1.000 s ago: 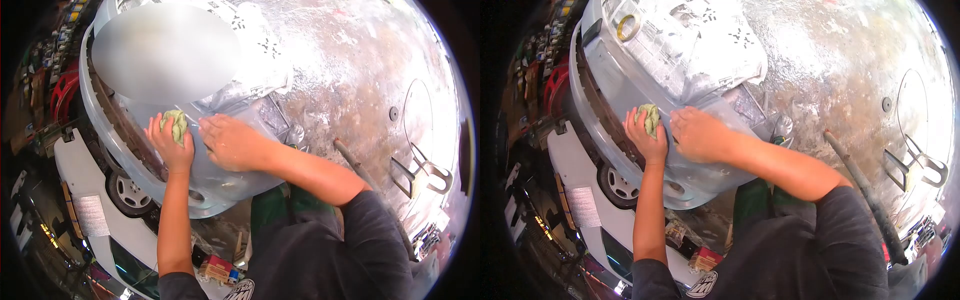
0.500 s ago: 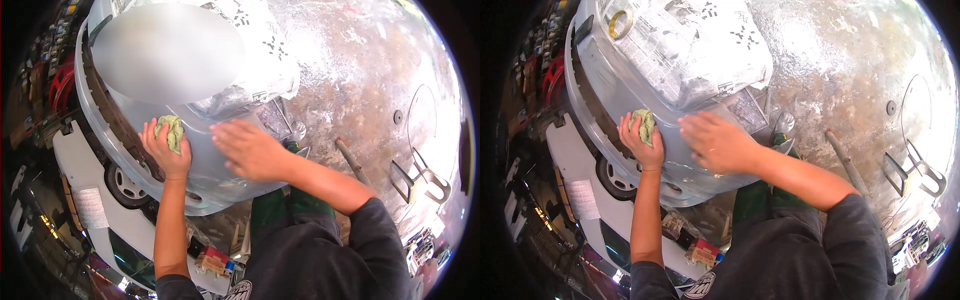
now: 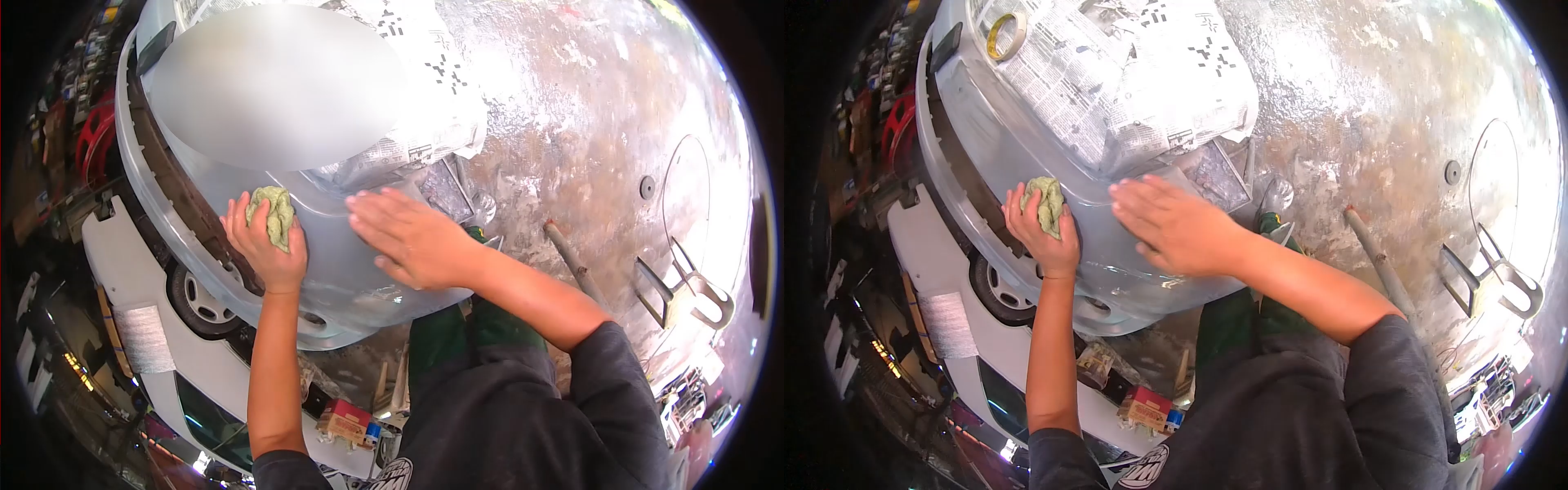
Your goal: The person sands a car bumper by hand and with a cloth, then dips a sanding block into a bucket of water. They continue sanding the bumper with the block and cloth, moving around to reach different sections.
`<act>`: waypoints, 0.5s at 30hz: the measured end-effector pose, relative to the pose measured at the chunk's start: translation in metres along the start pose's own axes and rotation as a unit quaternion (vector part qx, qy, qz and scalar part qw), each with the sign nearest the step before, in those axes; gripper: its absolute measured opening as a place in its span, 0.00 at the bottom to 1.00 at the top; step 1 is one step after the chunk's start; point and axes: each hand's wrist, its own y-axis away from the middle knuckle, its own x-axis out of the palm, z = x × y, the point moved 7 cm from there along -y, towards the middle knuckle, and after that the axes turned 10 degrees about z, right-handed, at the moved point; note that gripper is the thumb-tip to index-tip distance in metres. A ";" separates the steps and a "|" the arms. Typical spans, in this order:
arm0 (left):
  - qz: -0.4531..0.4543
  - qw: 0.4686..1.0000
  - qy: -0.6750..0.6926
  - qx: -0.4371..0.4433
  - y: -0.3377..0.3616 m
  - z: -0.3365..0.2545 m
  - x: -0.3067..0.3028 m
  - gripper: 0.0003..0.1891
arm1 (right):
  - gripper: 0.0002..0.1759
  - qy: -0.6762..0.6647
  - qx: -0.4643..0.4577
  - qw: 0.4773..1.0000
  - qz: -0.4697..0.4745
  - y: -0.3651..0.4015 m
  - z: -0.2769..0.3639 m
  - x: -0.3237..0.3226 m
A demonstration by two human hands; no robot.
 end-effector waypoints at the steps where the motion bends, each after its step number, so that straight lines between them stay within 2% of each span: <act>1: -0.004 1.000 -0.001 -0.002 -0.001 -0.001 0.000 0.29 | 0.37 0.012 0.022 1.000 0.002 0.011 -0.010 -0.007; 6: -0.009 1.000 0.007 0.002 -0.002 0.000 0.000 0.29 | 0.38 0.006 0.068 0.998 0.015 0.052 -0.030 -0.018; 11: -0.012 1.000 0.009 0.003 -0.002 -0.001 0.000 0.29 | 0.39 -0.003 0.112 0.994 -0.003 0.053 -0.022 -0.038; 14: -0.012 1.000 0.006 0.003 -0.002 -0.002 0.000 0.29 | 0.40 -0.018 0.172 0.976 0.129 0.034 -0.009 -0.053; 15: -0.013 1.000 0.004 0.003 -0.002 -0.002 0.000 0.29 | 0.39 -0.010 0.166 0.978 0.127 0.028 -0.008 -0.051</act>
